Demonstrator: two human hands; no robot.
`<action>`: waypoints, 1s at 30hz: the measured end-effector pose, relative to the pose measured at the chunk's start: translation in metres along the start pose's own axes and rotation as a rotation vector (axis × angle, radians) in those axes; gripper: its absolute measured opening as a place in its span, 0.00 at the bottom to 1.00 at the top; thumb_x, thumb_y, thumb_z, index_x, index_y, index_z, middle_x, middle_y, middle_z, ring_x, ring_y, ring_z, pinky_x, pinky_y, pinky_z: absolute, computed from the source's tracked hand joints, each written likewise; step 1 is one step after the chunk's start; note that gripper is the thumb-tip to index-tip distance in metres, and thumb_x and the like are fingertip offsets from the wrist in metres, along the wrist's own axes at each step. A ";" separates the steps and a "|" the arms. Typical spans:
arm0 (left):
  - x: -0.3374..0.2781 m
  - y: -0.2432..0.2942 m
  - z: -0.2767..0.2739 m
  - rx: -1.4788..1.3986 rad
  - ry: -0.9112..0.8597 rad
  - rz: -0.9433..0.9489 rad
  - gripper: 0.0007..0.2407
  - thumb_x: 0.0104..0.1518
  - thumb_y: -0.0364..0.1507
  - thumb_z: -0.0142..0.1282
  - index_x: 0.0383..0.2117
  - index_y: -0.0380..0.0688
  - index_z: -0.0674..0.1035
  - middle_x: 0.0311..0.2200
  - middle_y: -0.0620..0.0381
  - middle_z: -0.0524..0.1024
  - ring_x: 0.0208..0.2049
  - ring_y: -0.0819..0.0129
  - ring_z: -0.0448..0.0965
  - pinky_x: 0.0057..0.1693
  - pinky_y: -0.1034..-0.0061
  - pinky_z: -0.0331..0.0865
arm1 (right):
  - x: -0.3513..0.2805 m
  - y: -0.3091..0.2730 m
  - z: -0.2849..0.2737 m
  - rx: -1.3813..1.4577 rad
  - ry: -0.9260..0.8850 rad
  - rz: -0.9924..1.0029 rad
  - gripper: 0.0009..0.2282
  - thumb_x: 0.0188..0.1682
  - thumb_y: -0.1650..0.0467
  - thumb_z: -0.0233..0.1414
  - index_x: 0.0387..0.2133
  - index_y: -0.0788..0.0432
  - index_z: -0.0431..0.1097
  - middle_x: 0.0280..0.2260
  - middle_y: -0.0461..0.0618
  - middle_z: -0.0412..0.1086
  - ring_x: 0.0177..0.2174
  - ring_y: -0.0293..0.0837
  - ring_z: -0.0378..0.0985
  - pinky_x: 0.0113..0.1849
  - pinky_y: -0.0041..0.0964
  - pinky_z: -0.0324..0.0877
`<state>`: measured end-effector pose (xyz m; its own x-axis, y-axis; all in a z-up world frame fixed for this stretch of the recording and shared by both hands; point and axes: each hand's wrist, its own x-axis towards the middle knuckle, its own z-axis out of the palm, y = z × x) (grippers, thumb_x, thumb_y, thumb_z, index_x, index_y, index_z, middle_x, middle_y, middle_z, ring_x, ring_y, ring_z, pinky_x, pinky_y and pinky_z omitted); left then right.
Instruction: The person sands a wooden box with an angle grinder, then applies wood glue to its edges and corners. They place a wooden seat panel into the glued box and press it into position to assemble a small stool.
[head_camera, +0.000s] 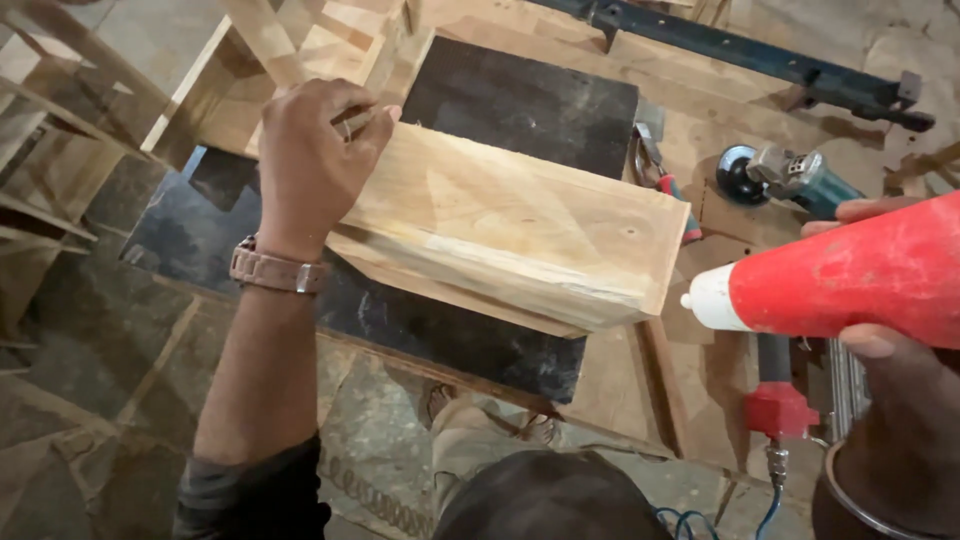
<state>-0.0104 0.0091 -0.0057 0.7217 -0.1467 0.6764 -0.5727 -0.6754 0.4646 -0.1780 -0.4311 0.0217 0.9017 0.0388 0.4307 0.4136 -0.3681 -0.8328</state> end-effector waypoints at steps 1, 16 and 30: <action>0.000 0.000 0.000 0.002 0.004 -0.007 0.08 0.62 0.27 0.68 0.34 0.34 0.83 0.33 0.46 0.81 0.33 0.56 0.84 0.41 0.68 0.75 | 0.002 -0.004 0.006 0.000 -0.008 -0.001 0.28 0.53 0.62 0.60 0.58 0.69 0.61 0.52 0.61 0.67 0.49 0.52 0.76 0.54 0.49 0.76; -0.002 -0.006 0.001 0.052 0.026 0.065 0.06 0.62 0.26 0.70 0.34 0.35 0.85 0.32 0.47 0.83 0.34 0.58 0.83 0.43 0.67 0.75 | -0.016 0.023 0.038 0.434 0.248 -0.031 0.21 0.52 0.73 0.60 0.55 0.71 0.62 0.47 0.66 0.69 0.42 0.55 0.77 0.50 0.47 0.76; -0.002 -0.003 0.002 0.029 0.026 0.039 0.06 0.63 0.25 0.69 0.33 0.33 0.84 0.33 0.46 0.83 0.34 0.57 0.84 0.42 0.69 0.76 | -0.004 0.034 0.043 0.359 0.283 -0.149 0.21 0.51 0.75 0.57 0.57 0.71 0.61 0.46 0.66 0.71 0.42 0.59 0.80 0.50 0.51 0.81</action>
<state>-0.0092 0.0101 -0.0093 0.6887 -0.1550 0.7083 -0.5885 -0.6901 0.4211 -0.1625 -0.4036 -0.0234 0.7800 -0.2063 0.5908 0.5981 -0.0319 -0.8008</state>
